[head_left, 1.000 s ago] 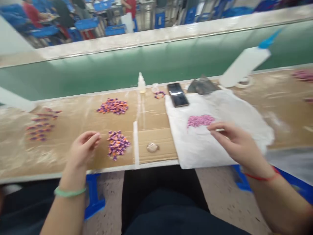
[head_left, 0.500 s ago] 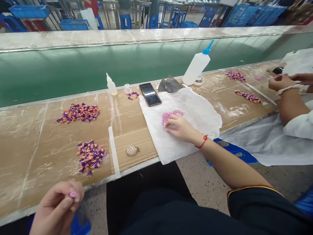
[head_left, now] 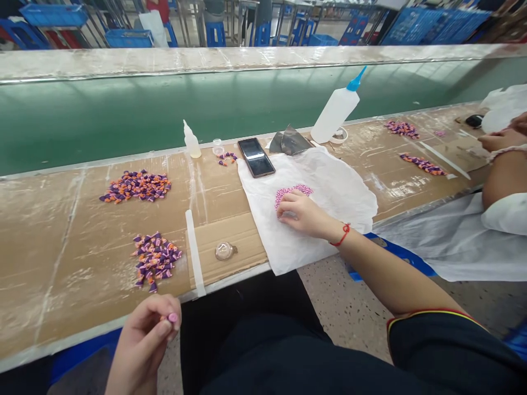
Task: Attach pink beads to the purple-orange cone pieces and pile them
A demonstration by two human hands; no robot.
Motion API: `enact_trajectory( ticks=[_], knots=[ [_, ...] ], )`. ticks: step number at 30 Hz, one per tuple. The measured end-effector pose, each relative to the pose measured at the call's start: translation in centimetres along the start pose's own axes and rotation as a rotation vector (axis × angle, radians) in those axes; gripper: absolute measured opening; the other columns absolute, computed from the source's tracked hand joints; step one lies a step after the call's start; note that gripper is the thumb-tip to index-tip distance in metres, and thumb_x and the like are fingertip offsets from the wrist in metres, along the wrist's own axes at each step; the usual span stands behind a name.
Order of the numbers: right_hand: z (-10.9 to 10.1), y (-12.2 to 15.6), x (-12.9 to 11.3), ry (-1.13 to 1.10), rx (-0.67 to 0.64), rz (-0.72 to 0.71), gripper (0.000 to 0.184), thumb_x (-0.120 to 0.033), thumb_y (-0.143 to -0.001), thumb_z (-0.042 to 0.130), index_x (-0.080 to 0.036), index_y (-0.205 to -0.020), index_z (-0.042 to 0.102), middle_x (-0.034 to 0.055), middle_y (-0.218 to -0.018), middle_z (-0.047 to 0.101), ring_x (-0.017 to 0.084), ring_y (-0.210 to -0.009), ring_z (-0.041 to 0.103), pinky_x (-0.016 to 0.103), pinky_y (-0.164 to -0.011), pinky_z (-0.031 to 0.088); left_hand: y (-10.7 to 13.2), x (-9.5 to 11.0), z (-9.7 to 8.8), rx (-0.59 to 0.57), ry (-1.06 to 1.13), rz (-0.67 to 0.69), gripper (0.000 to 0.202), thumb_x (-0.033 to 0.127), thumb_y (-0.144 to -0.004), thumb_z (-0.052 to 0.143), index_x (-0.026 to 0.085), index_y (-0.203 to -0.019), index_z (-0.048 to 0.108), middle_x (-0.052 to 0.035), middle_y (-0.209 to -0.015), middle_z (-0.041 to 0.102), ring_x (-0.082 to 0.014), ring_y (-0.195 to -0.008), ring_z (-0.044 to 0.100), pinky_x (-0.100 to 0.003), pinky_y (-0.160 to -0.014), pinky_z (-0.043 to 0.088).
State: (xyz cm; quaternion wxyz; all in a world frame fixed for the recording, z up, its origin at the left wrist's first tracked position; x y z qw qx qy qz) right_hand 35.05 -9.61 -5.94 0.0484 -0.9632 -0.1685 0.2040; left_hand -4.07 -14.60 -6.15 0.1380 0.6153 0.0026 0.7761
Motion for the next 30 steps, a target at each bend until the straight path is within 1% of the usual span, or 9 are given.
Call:
enact_trajectory(
  ticks=[2,7,12,15,19,21,23,27,30],
  knots=[
    [-0.1,-0.2,0.0,0.014,-0.019,-0.028,0.013,-0.011,-0.086,0.060,-0.020,-0.078,0.065,0.0076,-0.086,0.064,0.024,-0.086,0.052,0.039,-0.079,0.044,0.0,-0.2,0.2,-0.006,0.009,-0.019,0.031,0.042,-0.074,0.085,0.019,-0.067,0.067,0.0021,-0.054,0.048,-0.0093,-0.048,0.043,-0.020,-0.048,0.036],
    [-0.5,-1.0,0.0,0.054,-0.085,-0.104,0.016,-0.010,-0.085,0.059,-0.020,-0.075,0.066,0.0088,-0.086,0.065,0.024,-0.085,0.052,0.040,-0.079,0.045,-0.3,-1.2,0.0,-0.176,0.019,-0.019,0.021,0.035,-0.081,0.080,0.019,-0.073,0.070,0.0012,-0.055,0.050,-0.0099,-0.047,0.046,-0.020,-0.046,0.038],
    [-0.4,-1.4,-0.1,0.090,-0.135,-0.154,0.019,-0.010,-0.086,0.055,-0.020,-0.074,0.064,0.0092,-0.085,0.064,0.025,-0.087,0.050,0.041,-0.080,0.044,-0.1,-1.4,1.0,-0.146,0.059,-0.029,0.024,0.037,-0.081,0.080,0.018,-0.072,0.070,-0.0001,-0.058,0.055,-0.0085,-0.047,0.047,-0.017,-0.045,0.038],
    [0.0,-1.2,0.0,0.095,-0.131,-0.148,0.021,-0.011,-0.090,0.051,-0.020,-0.074,0.062,0.0098,-0.084,0.062,0.025,-0.086,0.047,0.042,-0.080,0.043,-0.1,-1.4,1.7,-0.191,0.060,0.001,0.024,0.037,-0.083,0.079,0.018,-0.072,0.071,-0.0009,-0.058,0.058,-0.0085,-0.046,0.049,-0.017,-0.044,0.039],
    [0.4,-0.7,-0.1,0.057,-0.076,-0.114,0.019,-0.010,-0.089,0.050,-0.020,-0.074,0.056,0.0100,-0.084,0.060,0.025,-0.085,0.047,0.042,-0.080,0.042,-0.2,-1.5,2.3,-0.227,0.050,-0.017,0.027,0.039,-0.085,0.077,0.017,-0.072,0.070,-0.0020,-0.059,0.059,-0.0090,-0.047,0.050,-0.018,-0.045,0.041],
    [0.3,-0.3,-0.6,0.010,-0.028,-0.092,0.018,-0.012,-0.091,0.049,-0.021,-0.076,0.053,0.0093,-0.086,0.059,0.025,-0.086,0.049,0.042,-0.080,0.043,-0.4,-1.4,3.1,-0.216,0.036,-0.021,0.030,0.042,-0.083,0.078,0.016,-0.071,0.069,-0.0021,-0.058,0.060,-0.0090,-0.046,0.049,-0.019,-0.045,0.041],
    [0.2,0.2,-1.1,-0.051,0.027,-0.069,0.016,-0.015,-0.094,0.047,-0.022,-0.081,0.050,0.0079,-0.088,0.060,0.024,-0.087,0.052,0.040,-0.081,0.045,-0.7,-1.0,4.4,-0.206,0.013,-0.009,0.033,0.045,-0.081,0.080,0.016,-0.069,0.069,-0.0026,-0.058,0.061,-0.0090,-0.045,0.049,-0.019,-0.043,0.040],
    [0.2,0.9,-1.6,-0.136,0.123,-0.026,0.015,-0.019,-0.099,0.043,-0.023,-0.085,0.046,0.0052,-0.086,0.058,0.021,-0.083,0.055,0.036,-0.075,0.047,-1.7,-0.1,7.5,-0.284,-0.055,0.006,0.037,0.051,-0.081,0.078,0.016,-0.070,0.070,-0.0047,-0.061,0.065,-0.0104,-0.047,0.051,-0.022,-0.046,0.043],
    [0.3,1.1,-1.1,-0.116,0.160,-0.014,0.013,-0.017,-0.096,0.047,-0.023,-0.085,0.049,0.0065,-0.088,0.060,0.023,-0.087,0.055,0.039,-0.078,0.046,-2.1,-0.1,8.8,-0.335,-0.078,-0.011,0.039,0.054,-0.081,0.076,0.016,-0.072,0.070,-0.0051,-0.062,0.066,-0.0112,-0.048,0.051,-0.023,-0.047,0.043]
  ],
)
Point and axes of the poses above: each hand's wrist, its own y-axis away from the middle knuckle, its own z-axis out of the palm, x = y × z, the point moved 1 cm from there along -y, towards the middle knuckle
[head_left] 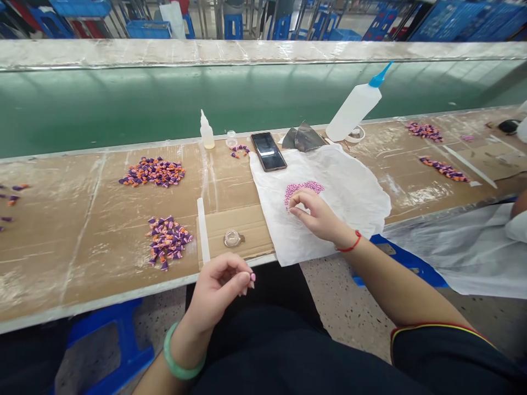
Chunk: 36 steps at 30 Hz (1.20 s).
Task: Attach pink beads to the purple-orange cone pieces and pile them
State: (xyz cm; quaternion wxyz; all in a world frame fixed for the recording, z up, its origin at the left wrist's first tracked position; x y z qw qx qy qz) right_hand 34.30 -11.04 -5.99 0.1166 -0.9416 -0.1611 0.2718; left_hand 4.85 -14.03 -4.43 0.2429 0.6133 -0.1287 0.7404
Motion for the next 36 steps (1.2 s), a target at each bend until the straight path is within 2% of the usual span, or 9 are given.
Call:
enact_trajectory(
  ticks=[3,7,15,19,27,32,36],
  knots=[
    [-0.1,0.0,0.8,0.063,-0.020,-0.024,0.011,-0.014,-0.090,0.054,-0.022,-0.083,0.056,0.0091,-0.092,0.062,0.027,-0.092,0.052,0.045,-0.086,0.043,0.0,-0.6,0.3,-0.005,0.014,-0.020,0.038,0.053,-0.082,0.076,0.016,-0.073,0.069,-0.0045,-0.062,0.066,-0.0112,-0.049,0.052,-0.022,-0.048,0.043],
    [-0.4,-0.4,1.6,0.111,-0.122,-0.080,0.012,-0.013,-0.088,0.057,-0.022,-0.082,0.062,0.0092,-0.091,0.062,0.027,-0.089,0.050,0.044,-0.083,0.043,0.5,-1.6,0.2,0.034,0.047,-0.044,0.037,0.052,-0.081,0.077,0.017,-0.073,0.069,-0.0032,-0.062,0.065,-0.0102,-0.049,0.051,-0.021,-0.049,0.043],
    [0.0,-1.7,2.0,0.145,-0.248,-0.138,0.019,-0.010,-0.087,0.055,-0.020,-0.071,0.059,0.0096,-0.085,0.061,0.025,-0.084,0.047,0.042,-0.079,0.041,0.8,-1.9,0.4,0.039,0.031,-0.093,0.039,0.054,-0.080,0.076,0.017,-0.073,0.068,-0.0037,-0.062,0.065,-0.0114,-0.051,0.051,-0.023,-0.050,0.043],
    [0.2,-1.3,1.9,0.122,-0.221,-0.103,0.020,-0.012,-0.088,0.053,-0.021,-0.070,0.054,0.0103,-0.084,0.059,0.026,-0.084,0.046,0.044,-0.080,0.041,0.8,-2.1,0.4,0.046,0.033,-0.097,0.038,0.053,-0.080,0.077,0.017,-0.073,0.067,-0.0035,-0.062,0.065,-0.0115,-0.050,0.051,-0.023,-0.050,0.044],
    [-0.6,0.3,0.6,-0.052,-0.063,-0.004,0.013,-0.020,-0.097,0.047,-0.023,-0.085,0.051,0.0065,-0.090,0.061,0.023,-0.088,0.055,0.040,-0.081,0.046,0.2,-1.5,1.2,0.021,0.044,-0.082,0.041,0.055,-0.079,0.077,0.016,-0.072,0.067,-0.0045,-0.062,0.066,-0.0115,-0.051,0.053,-0.022,-0.049,0.044],
    [-0.4,0.5,1.6,-0.015,-0.022,0.038,0.010,-0.020,-0.090,0.056,-0.022,-0.081,0.055,0.0076,-0.090,0.062,0.026,-0.090,0.054,0.045,-0.088,0.043,-0.2,-1.6,1.7,0.006,0.046,-0.079,0.041,0.055,-0.079,0.078,0.016,-0.072,0.068,-0.0045,-0.063,0.066,-0.0113,-0.051,0.053,-0.023,-0.049,0.044],
    [0.1,0.5,2.2,0.012,-0.063,0.060,0.010,-0.017,-0.085,0.060,-0.022,-0.077,0.057,0.0071,-0.086,0.063,0.026,-0.088,0.054,0.045,-0.088,0.041,0.1,-2.1,1.6,0.025,0.070,-0.088,0.040,0.054,-0.079,0.079,0.016,-0.072,0.068,-0.0035,-0.062,0.065,-0.0102,-0.051,0.052,-0.021,-0.050,0.043]
  ],
)
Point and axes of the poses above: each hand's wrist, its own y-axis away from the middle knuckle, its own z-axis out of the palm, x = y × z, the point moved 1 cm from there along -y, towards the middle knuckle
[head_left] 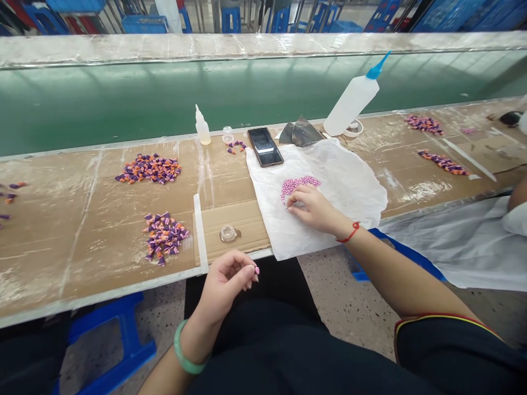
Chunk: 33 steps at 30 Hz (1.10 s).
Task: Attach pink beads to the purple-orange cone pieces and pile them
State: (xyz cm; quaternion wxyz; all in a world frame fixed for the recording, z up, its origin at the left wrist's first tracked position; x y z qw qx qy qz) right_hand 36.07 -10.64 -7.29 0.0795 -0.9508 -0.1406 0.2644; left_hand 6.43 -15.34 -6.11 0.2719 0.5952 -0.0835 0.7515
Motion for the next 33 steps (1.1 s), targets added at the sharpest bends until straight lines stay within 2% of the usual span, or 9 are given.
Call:
enact_trajectory(
  ticks=[8,13,16,20,22,25,29,33],
  knots=[
    [1.0,-0.6,-0.3,-0.015,-0.038,0.051,0.016,-0.012,-0.081,0.057,-0.021,-0.069,0.053,0.0096,-0.080,0.059,0.027,-0.085,0.048,0.046,-0.085,0.038,0.1,-0.1,-0.2,0.008,0.010,-0.018,0.039,0.051,-0.080,0.079,0.015,-0.074,0.068,-0.0031,-0.063,0.066,-0.0096,-0.052,0.053,-0.020,-0.051,0.044],
    [0.6,-0.2,-1.1,-0.150,-0.005,0.107,0.014,-0.016,-0.083,0.056,-0.022,-0.071,0.050,0.0091,-0.082,0.057,0.027,-0.086,0.047,0.048,-0.087,0.037,0.0,-0.1,0.0,0.010,0.024,-0.020,0.039,0.051,-0.079,0.079,0.014,-0.072,0.068,-0.0028,-0.061,0.065,-0.0092,-0.051,0.053,-0.019,-0.050,0.043],
    [-0.1,0.4,-2.7,-0.322,-0.029,0.124,0.014,-0.026,-0.091,0.052,-0.022,-0.078,0.049,0.0048,-0.080,0.055,0.022,-0.080,0.050,0.040,-0.079,0.042,-0.3,0.0,0.4,0.024,0.037,-0.021,0.036,0.048,-0.079,0.080,0.014,-0.075,0.069,-0.0030,-0.062,0.066,-0.0093,-0.051,0.053,-0.020,-0.050,0.043],
    [-0.6,1.1,-6.2,-0.539,-0.040,0.124,0.022,-0.040,-0.100,0.045,-0.023,-0.086,0.046,0.0011,-0.081,0.049,0.017,-0.076,0.049,0.032,-0.069,0.044,-1.2,0.5,1.8,0.021,0.062,0.027,0.034,0.040,-0.080,0.079,0.014,-0.100,0.073,-0.0017,-0.066,0.067,-0.0108,-0.055,0.057,-0.020,-0.050,0.046],
    [-0.7,1.2,-7.9,-0.630,-0.010,0.112,0.024,-0.041,-0.100,0.047,-0.023,-0.085,0.045,0.0007,-0.082,0.047,0.016,-0.077,0.048,0.032,-0.071,0.045,-1.8,0.8,2.7,0.001,0.073,0.069,0.039,0.036,-0.081,0.078,0.014,-0.112,0.072,0.0000,-0.066,0.065,-0.0108,-0.056,0.058,-0.020,-0.052,0.047],
    [-0.6,1.4,-10.0,-0.677,0.087,0.055,0.021,-0.034,-0.100,0.051,-0.022,-0.083,0.048,0.0012,-0.083,0.049,0.017,-0.079,0.048,0.032,-0.073,0.043,-2.3,1.0,3.8,-0.016,0.107,0.120,0.042,0.033,-0.083,0.077,0.014,-0.120,0.071,0.0016,-0.066,0.063,-0.0099,-0.056,0.058,-0.020,-0.052,0.047],
    [-0.3,1.7,-11.5,-0.529,0.261,-0.041,0.013,-0.021,-0.098,0.053,-0.022,-0.086,0.051,0.0026,-0.088,0.052,0.019,-0.087,0.052,0.035,-0.076,0.043,-2.2,0.6,4.4,-0.001,0.162,0.171,0.041,0.034,-0.084,0.076,0.015,-0.121,0.072,0.0005,-0.065,0.065,-0.0096,-0.056,0.058,-0.020,-0.050,0.046],
    [0.0,1.8,-12.0,-0.372,0.390,-0.131,0.012,-0.013,-0.094,0.055,-0.023,-0.091,0.051,0.0030,-0.089,0.053,0.020,-0.088,0.053,0.038,-0.079,0.046,-2.0,0.5,4.4,0.019,0.172,0.132,0.042,0.037,-0.082,0.077,0.015,-0.118,0.074,-0.0002,-0.063,0.066,-0.0098,-0.053,0.057,-0.020,-0.049,0.045]
  ],
)
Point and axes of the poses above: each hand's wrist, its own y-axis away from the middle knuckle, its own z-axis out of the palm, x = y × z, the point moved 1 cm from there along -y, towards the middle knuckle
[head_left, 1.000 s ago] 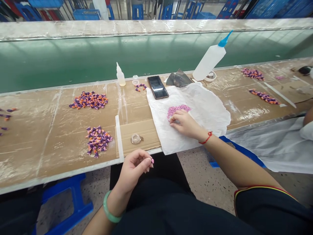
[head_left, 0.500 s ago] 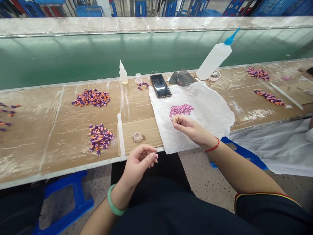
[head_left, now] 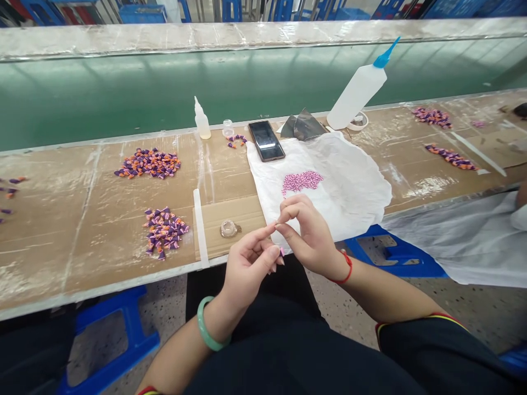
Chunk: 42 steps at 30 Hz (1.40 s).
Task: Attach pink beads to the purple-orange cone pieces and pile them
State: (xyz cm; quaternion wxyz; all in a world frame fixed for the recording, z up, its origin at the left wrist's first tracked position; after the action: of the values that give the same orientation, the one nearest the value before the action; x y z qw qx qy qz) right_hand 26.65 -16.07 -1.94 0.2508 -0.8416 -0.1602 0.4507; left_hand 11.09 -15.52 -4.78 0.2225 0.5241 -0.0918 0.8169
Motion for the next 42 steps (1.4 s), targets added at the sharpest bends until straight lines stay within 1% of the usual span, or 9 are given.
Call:
enact_trajectory(
  ticks=[4,7,9,12,16,21,32,37,42],
  knots=[
    [-0.2,-0.4,0.4,0.077,-0.010,-0.154,0.022,-0.008,-0.093,0.054,-0.026,-0.103,0.057,0.0049,-0.098,0.059,0.021,-0.092,0.056,0.041,-0.080,0.049,0.1,0.6,-0.1,0.014,0.046,-0.091,0.040,0.038,-0.078,0.081,0.016,-0.111,0.075,0.0002,-0.062,0.066,-0.0099,-0.052,0.056,-0.020,-0.047,0.043],
    [-0.4,-0.6,0.7,0.131,-0.041,-0.286,0.026,-0.005,-0.092,0.054,-0.029,-0.099,0.063,0.0045,-0.106,0.065,0.023,-0.105,0.058,0.045,-0.088,0.050,0.0,1.1,0.0,0.033,0.119,-0.166,0.034,0.036,-0.074,0.084,0.016,-0.099,0.076,0.0006,-0.060,0.066,-0.0085,-0.049,0.053,-0.020,-0.046,0.040],
    [-0.4,-0.5,0.7,0.069,-0.039,-0.263,0.023,-0.007,-0.092,0.056,-0.028,-0.094,0.063,0.0040,-0.109,0.068,0.024,-0.113,0.057,0.047,-0.095,0.049,0.0,1.4,0.1,0.054,0.160,-0.206,0.032,0.035,-0.071,0.086,0.015,-0.093,0.076,0.0009,-0.059,0.065,-0.0076,-0.047,0.052,-0.019,-0.046,0.038],
    [0.4,0.2,0.5,-0.253,-0.049,0.072,0.011,-0.018,-0.095,0.058,-0.025,-0.087,0.062,0.0052,-0.115,0.067,0.024,-0.114,0.058,0.045,-0.097,0.050,-0.1,1.4,0.3,0.084,0.180,-0.214,0.030,0.034,-0.069,0.086,0.015,-0.090,0.077,0.0012,-0.059,0.063,-0.0068,-0.047,0.050,-0.019,-0.045,0.037],
    [2.3,1.3,-0.5,-0.825,0.009,0.641,0.018,-0.037,-0.091,0.067,-0.023,-0.081,0.061,0.0047,-0.126,0.060,0.015,-0.083,0.058,0.033,-0.073,0.054,-0.3,1.1,0.3,0.147,0.111,-0.115,0.025,0.033,-0.072,0.083,0.015,-0.088,0.077,0.0016,-0.058,0.063,-0.0071,-0.048,0.051,-0.019,-0.047,0.041],
    [3.6,1.7,-1.5,-1.000,0.132,0.837,0.023,-0.036,-0.078,0.077,-0.020,-0.077,0.061,0.0060,-0.118,0.057,0.013,-0.079,0.052,0.025,-0.061,0.051,-0.3,1.3,0.3,0.183,-0.050,0.042,0.016,0.031,-0.078,0.078,0.016,-0.081,0.072,0.0009,-0.060,0.064,-0.0088,-0.051,0.054,-0.020,-0.050,0.045],
    [4.1,2.5,-1.9,-0.890,0.137,0.786,0.017,-0.035,-0.079,0.075,-0.021,-0.079,0.065,0.0032,-0.100,0.055,0.015,-0.084,0.057,0.032,-0.080,0.054,0.3,2.0,-0.4,0.201,-0.546,0.332,0.012,0.016,-0.084,0.064,0.017,-0.073,0.069,-0.0012,-0.067,0.068,-0.0115,-0.057,0.057,-0.024,-0.057,0.047],
    [2.8,1.8,-1.6,-0.772,0.003,0.630,0.007,-0.028,-0.088,0.065,-0.022,-0.084,0.066,0.0015,-0.088,0.061,0.014,-0.079,0.058,0.029,-0.073,0.051,0.3,2.0,-1.0,0.106,-0.272,0.088,0.014,0.025,-0.081,0.068,0.017,-0.070,0.065,0.0014,-0.056,0.061,-0.0100,-0.050,0.051,-0.023,-0.051,0.043],
    [-0.1,-0.5,-2.0,-0.293,-0.279,0.318,0.008,-0.018,-0.089,0.057,-0.020,-0.082,0.061,0.0002,-0.075,0.063,0.014,-0.069,0.057,0.029,-0.067,0.047,0.4,2.6,-1.5,0.033,-0.153,-0.091,0.024,0.036,-0.077,0.076,0.017,-0.069,0.063,0.0017,-0.054,0.058,-0.0082,-0.047,0.047,-0.020,-0.047,0.038]
  ],
)
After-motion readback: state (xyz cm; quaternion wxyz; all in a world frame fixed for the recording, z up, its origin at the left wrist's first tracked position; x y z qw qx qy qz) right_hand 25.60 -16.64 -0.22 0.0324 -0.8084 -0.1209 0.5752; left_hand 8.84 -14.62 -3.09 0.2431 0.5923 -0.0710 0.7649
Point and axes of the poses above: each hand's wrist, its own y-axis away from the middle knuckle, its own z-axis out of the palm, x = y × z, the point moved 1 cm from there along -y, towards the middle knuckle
